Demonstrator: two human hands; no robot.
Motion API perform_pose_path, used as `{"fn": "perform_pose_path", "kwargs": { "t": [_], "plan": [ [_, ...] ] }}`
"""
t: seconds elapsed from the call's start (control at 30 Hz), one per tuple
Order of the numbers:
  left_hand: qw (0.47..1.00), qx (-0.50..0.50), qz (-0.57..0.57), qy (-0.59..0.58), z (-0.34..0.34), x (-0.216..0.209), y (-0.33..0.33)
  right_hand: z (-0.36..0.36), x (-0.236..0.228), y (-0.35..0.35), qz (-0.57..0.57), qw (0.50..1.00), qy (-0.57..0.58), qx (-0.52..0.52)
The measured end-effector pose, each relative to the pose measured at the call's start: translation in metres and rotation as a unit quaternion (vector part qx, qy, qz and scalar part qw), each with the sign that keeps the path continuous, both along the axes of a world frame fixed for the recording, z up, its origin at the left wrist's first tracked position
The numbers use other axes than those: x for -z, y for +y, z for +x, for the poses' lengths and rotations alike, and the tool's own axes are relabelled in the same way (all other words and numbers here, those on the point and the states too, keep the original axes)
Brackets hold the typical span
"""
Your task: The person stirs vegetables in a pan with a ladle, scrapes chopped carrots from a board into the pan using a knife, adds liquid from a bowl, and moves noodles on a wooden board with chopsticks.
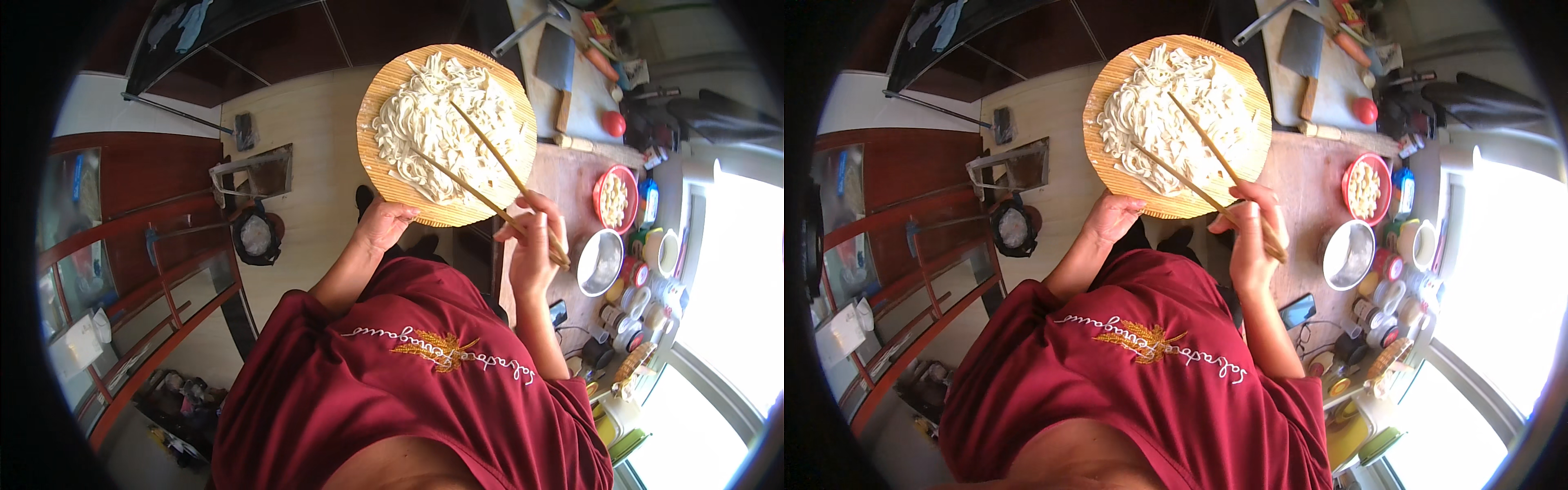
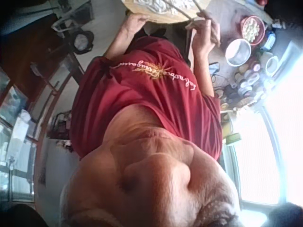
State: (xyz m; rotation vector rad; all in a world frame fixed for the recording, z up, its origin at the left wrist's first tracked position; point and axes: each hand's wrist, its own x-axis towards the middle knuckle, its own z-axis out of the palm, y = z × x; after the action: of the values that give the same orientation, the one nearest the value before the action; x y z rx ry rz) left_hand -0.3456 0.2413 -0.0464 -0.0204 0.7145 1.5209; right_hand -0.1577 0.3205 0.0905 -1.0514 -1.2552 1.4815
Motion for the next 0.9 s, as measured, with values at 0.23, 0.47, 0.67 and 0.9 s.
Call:
{"fn": "perform_pose_path", "kwargs": {
  "t": [0.23, 0.47, 0.67, 0.9],
  "plan": [
    [0.999, -0.022, 0.029, -0.004, -0.098, -0.001, 0.024, -0.139, -0.008, 0.036, 0.042, 0.996, -0.062, -0.056],
    [0.999, -0.041, 0.02, 0.005, -0.19, 0.016, 0.045, -0.209, -0.032, 0.072, 0.24, 0.947, -0.202, -0.07],
    [0.998, -0.06, 0.009, 0.008, -0.221, 0.02, 0.077, -0.232, -0.027, 0.119, 0.204, 0.96, -0.186, -0.051],
    [0.994, -0.104, 0.016, 0.017, -0.239, 0.004, 0.144, -0.276, -0.024, 0.2, 0.17, 0.962, -0.101, -0.187]
  ]
}}
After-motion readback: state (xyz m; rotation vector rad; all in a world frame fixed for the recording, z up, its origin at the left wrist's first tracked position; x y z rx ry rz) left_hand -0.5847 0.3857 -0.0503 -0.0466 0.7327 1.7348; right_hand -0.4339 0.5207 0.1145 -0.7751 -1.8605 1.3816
